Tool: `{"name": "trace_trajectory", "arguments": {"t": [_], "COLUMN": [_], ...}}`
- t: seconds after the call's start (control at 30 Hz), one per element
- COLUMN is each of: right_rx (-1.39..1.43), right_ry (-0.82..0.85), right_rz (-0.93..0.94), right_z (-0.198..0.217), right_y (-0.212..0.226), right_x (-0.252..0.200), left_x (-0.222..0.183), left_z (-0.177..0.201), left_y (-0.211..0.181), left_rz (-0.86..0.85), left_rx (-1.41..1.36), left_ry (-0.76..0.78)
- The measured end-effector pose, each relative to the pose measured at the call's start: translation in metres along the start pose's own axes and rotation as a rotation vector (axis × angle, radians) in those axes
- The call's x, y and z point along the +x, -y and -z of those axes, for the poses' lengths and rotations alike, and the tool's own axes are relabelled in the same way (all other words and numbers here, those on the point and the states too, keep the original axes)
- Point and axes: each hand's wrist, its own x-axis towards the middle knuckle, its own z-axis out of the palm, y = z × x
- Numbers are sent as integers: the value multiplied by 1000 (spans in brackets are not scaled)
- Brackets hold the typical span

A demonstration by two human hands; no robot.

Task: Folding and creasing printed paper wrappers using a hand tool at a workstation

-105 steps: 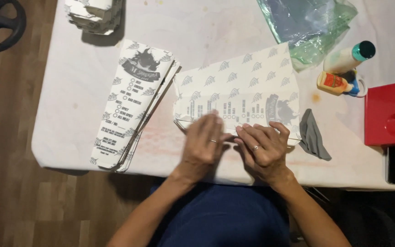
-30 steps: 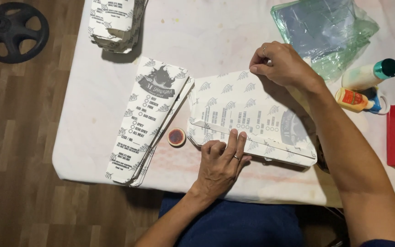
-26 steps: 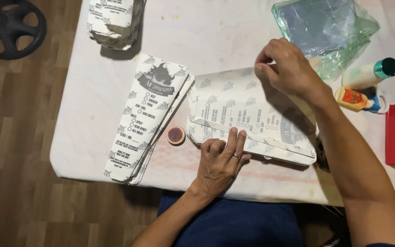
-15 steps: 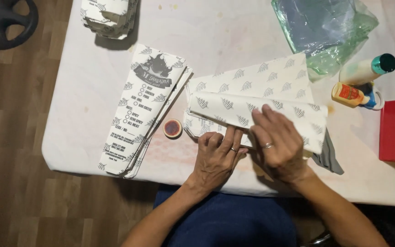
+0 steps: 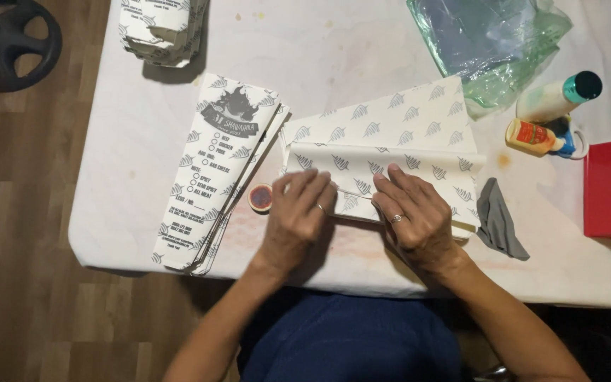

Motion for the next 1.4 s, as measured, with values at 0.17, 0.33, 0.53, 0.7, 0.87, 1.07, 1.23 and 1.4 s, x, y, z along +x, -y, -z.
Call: {"name": "trace_trajectory", "arguments": {"t": [0.17,0.33,0.53,0.7,0.87,1.07,1.23,1.4], "right_rx": [86,185,194,179,103,-39,-61,-53], "right_ry": [37,92,138,185,197,167,168,212], "right_rz": [-76,-161,-239,-260,-192,-36,9,-11], "right_z": [4,25,55,68,67,61,60,64], "right_y": [-5,-20,-38,-39,-39,-39,-42,-40], "right_x": [-8,-23,-42,-46,-49,-53,-54,-49], "left_x": [7,11,17,13,22,15,8,11], "left_z": [6,11,17,16,21,8,-1,-3], "left_y": [25,30,29,32,34,35,30,25], "left_rz": [-70,-85,-91,-114,-134,-190,-259,-380], "left_rx": [-85,-123,-102,-114,-110,-61,1,1], "left_ry": [201,331,391,389,398,374,374,352]}}
